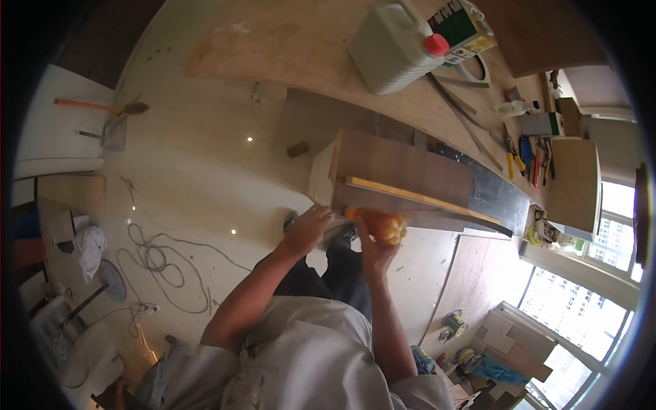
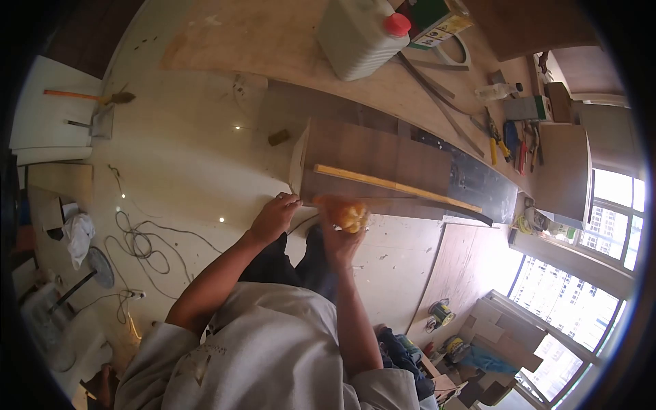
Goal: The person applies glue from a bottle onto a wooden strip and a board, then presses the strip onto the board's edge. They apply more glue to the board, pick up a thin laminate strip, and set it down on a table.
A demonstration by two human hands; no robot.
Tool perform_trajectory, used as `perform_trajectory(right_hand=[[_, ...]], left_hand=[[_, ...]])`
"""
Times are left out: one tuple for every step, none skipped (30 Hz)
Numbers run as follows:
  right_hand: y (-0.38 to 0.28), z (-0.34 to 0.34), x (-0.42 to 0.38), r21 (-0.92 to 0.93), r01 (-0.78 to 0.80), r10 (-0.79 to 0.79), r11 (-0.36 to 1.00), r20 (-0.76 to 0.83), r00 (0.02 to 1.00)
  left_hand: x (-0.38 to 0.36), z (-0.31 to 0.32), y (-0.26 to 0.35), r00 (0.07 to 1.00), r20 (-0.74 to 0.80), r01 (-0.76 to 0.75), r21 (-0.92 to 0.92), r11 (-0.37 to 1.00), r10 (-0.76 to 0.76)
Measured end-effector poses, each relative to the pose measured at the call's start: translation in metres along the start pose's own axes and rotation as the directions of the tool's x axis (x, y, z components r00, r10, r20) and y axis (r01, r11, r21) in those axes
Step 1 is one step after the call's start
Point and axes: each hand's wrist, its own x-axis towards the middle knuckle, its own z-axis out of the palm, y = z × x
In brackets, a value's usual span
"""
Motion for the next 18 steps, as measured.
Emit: perform_trajectory(right_hand=[[-0.014, 0.005, -0.002, -0.023, 0.022, -0.021, 0.999, 0.01, 1.0], [-0.021, 0.008, -0.003, -0.045, 0.043, -0.043, 0.998, 0.02, 0.999], [-0.019, 0.003, -0.003, -0.072, 0.035, -0.033, 0.997, 0.031, 0.999], [-0.012, -0.003, -0.001, -0.044, 0.004, -0.005, 0.999, -0.022, 1.0], [-0.001, -0.009, 0.003, -0.014, -0.026, 0.025, 1.0, -0.074, 0.997], [0.007, -0.013, 0.007, 0.018, -0.053, 0.055, 0.998, -0.122, 0.991], [0.0, -0.02, 0.011, -0.018, -0.07, 0.066, 0.997, -0.174, 0.983], [-0.003, -0.026, 0.014, -0.04, -0.081, 0.074, 0.996, -0.155, 0.985], [-0.004, -0.03, 0.016, -0.059, -0.088, 0.079, 0.994, -0.138, 0.987], [-0.004, -0.031, 0.016, -0.078, -0.095, 0.085, 0.992, -0.121, 0.989], [0.0, -0.026, 0.012, -0.089, -0.112, 0.1, 0.99, -0.131, 0.986], [-0.003, -0.017, 0.007, -0.095, -0.074, 0.064, 0.993, -0.112, 0.992], [-0.008, -0.008, 0.0, -0.1, -0.037, 0.028, 0.994, -0.094, 0.995], [-0.01, -0.004, -0.005, -0.106, -0.002, -0.007, 0.994, -0.077, 0.997], [-0.004, 0.0, -0.007, -0.135, 0.039, -0.037, 0.99, 0.019, 0.999], [0.0, -0.002, -0.008, -0.154, 0.065, -0.063, 0.986, 0.018, 0.998], [0.005, -0.005, -0.009, -0.173, 0.092, -0.091, 0.981, 0.017, 0.996], [-0.001, -0.005, -0.008, -0.192, 0.119, -0.118, 0.974, 0.016, 0.993]], left_hand=[[-0.001, 0.002, -0.002, 1.0, -0.01, -0.001, -0.003, 1.0, 0.001], [-0.001, 0.003, -0.005, 1.0, -0.019, -0.002, -0.004, 1.0, 0.002], [-0.001, 0.004, -0.007, 1.0, -0.013, -0.005, -0.018, 1.0, 0.005], [-0.001, 0.005, -0.009, 1.0, -0.006, -0.008, -0.032, 0.999, 0.008], [-0.001, 0.007, -0.01, 1.0, 0.0, -0.011, -0.045, 0.999, 0.011], [-0.001, 0.006, -0.011, 1.0, 0.004, -0.01, -0.05, 0.999, 0.01], [-0.002, 0.003, -0.009, 1.0, 0.006, -0.008, -0.053, 0.999, 0.008], [-0.002, 0.0, -0.007, 1.0, 0.006, -0.005, -0.055, 0.998, 0.006], [0.0, -0.002, -0.005, 1.0, 0.014, 0.001, -0.038, 0.999, 0.0], [0.0, -0.003, -0.003, 1.0, 0.022, 0.007, -0.022, 1.0, -0.007], [0.001, -0.005, -0.001, 0.999, 0.032, 0.014, -0.007, 1.0, -0.014], [0.0, -0.004, -0.002, 1.0, 0.02, 0.011, -0.002, 1.0, -0.011], [-0.002, -0.001, -0.003, 1.0, 0.01, 0.007, 0.001, 1.0, -0.007], [-0.004, 0.002, -0.004, 1.0, 0.001, 0.003, 0.004, 1.0, -0.003], [-0.005, 0.004, -0.003, 1.0, -0.021, 0.007, 0.01, 1.0, -0.007], [-0.006, 0.007, -0.004, 0.999, -0.043, 0.011, 0.017, 1.0, -0.01], [-0.008, 0.01, -0.005, 0.998, -0.065, 0.013, 0.025, 1.0, -0.012], [-0.007, 0.01, -0.005, 0.997, -0.076, -0.002, 0.044, 0.999, 0.005]])
